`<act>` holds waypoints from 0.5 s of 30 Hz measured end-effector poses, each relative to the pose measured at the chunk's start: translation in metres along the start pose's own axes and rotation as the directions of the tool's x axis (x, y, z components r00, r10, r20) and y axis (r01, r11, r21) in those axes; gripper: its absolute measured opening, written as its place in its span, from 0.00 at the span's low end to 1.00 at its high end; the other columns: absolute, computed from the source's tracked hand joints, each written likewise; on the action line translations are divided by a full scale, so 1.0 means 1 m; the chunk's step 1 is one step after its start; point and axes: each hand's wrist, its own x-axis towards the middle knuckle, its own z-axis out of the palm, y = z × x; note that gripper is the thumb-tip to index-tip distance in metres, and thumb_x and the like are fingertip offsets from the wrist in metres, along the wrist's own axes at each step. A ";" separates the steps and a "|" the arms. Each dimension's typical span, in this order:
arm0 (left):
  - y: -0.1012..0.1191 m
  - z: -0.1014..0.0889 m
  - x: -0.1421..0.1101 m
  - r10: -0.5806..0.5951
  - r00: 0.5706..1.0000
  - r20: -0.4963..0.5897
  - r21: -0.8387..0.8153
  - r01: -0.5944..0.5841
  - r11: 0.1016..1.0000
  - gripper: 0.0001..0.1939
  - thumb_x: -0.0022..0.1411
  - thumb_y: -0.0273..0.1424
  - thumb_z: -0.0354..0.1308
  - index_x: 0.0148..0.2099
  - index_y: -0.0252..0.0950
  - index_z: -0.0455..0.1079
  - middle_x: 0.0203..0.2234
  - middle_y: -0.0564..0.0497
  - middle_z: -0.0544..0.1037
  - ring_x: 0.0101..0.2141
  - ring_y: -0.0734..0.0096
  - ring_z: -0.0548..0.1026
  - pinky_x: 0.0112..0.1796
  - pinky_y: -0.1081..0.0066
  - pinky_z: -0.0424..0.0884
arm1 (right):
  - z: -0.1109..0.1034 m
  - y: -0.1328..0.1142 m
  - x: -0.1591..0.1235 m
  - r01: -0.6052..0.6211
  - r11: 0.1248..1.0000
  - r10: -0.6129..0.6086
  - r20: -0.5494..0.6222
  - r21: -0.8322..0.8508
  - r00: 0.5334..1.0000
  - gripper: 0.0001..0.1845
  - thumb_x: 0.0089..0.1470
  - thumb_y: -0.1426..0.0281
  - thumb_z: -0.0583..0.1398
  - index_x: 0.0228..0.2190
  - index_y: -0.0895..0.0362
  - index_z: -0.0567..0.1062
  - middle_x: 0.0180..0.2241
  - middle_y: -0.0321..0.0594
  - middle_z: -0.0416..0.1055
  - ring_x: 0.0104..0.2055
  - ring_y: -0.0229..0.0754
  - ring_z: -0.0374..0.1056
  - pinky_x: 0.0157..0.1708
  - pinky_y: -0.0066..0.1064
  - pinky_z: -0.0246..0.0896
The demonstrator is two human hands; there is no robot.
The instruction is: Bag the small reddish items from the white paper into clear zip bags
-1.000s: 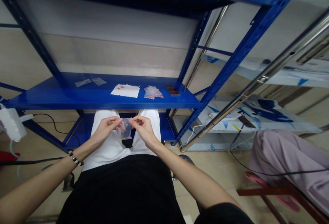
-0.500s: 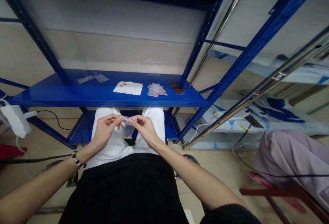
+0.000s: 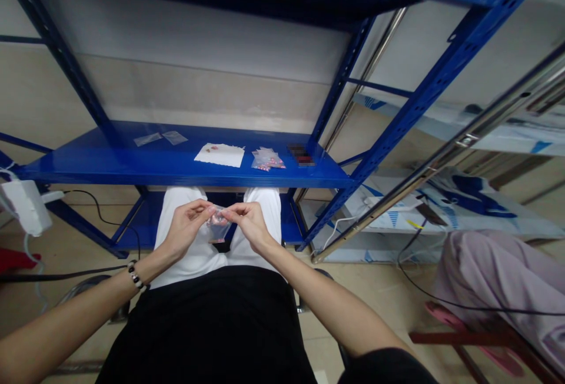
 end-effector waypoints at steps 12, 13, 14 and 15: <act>0.001 -0.012 0.010 0.006 0.998 -0.070 -0.042 -0.009 0.999 0.13 0.59 0.38 0.63 0.38 0.32 0.74 0.27 0.46 0.81 0.28 0.67 0.77 0.30 0.71 0.69 | -0.003 0.001 0.002 0.063 0.998 -0.062 -0.092 -0.001 0.994 0.13 0.50 0.60 0.68 0.31 0.57 0.81 0.28 0.40 0.76 0.31 0.39 0.68 0.35 0.30 0.62; 0.001 -0.012 0.010 0.000 0.998 -0.059 -0.035 -0.002 0.999 0.13 0.59 0.38 0.63 0.37 0.32 0.74 0.27 0.46 0.81 0.28 0.67 0.77 0.30 0.71 0.69 | -0.003 0.001 0.003 0.069 0.998 -0.070 -0.094 -0.010 0.993 0.13 0.49 0.60 0.68 0.31 0.57 0.81 0.28 0.40 0.76 0.31 0.39 0.68 0.35 0.31 0.62; 0.002 -0.011 0.010 -0.002 0.999 -0.051 -0.028 0.001 1.000 0.13 0.59 0.38 0.63 0.37 0.32 0.74 0.27 0.46 0.81 0.28 0.67 0.77 0.30 0.71 0.70 | -0.003 0.001 0.003 0.073 0.997 -0.075 -0.097 -0.018 0.993 0.12 0.49 0.60 0.68 0.31 0.57 0.81 0.28 0.40 0.76 0.31 0.39 0.68 0.35 0.31 0.62; 0.003 -0.011 0.010 -0.001 0.999 -0.048 -0.020 0.000 1.000 0.12 0.59 0.38 0.63 0.37 0.32 0.74 0.27 0.46 0.81 0.28 0.66 0.77 0.30 0.70 0.70 | -0.002 0.001 0.003 0.076 0.997 -0.078 -0.101 -0.025 0.992 0.12 0.49 0.60 0.68 0.31 0.57 0.81 0.28 0.40 0.76 0.32 0.39 0.68 0.36 0.31 0.62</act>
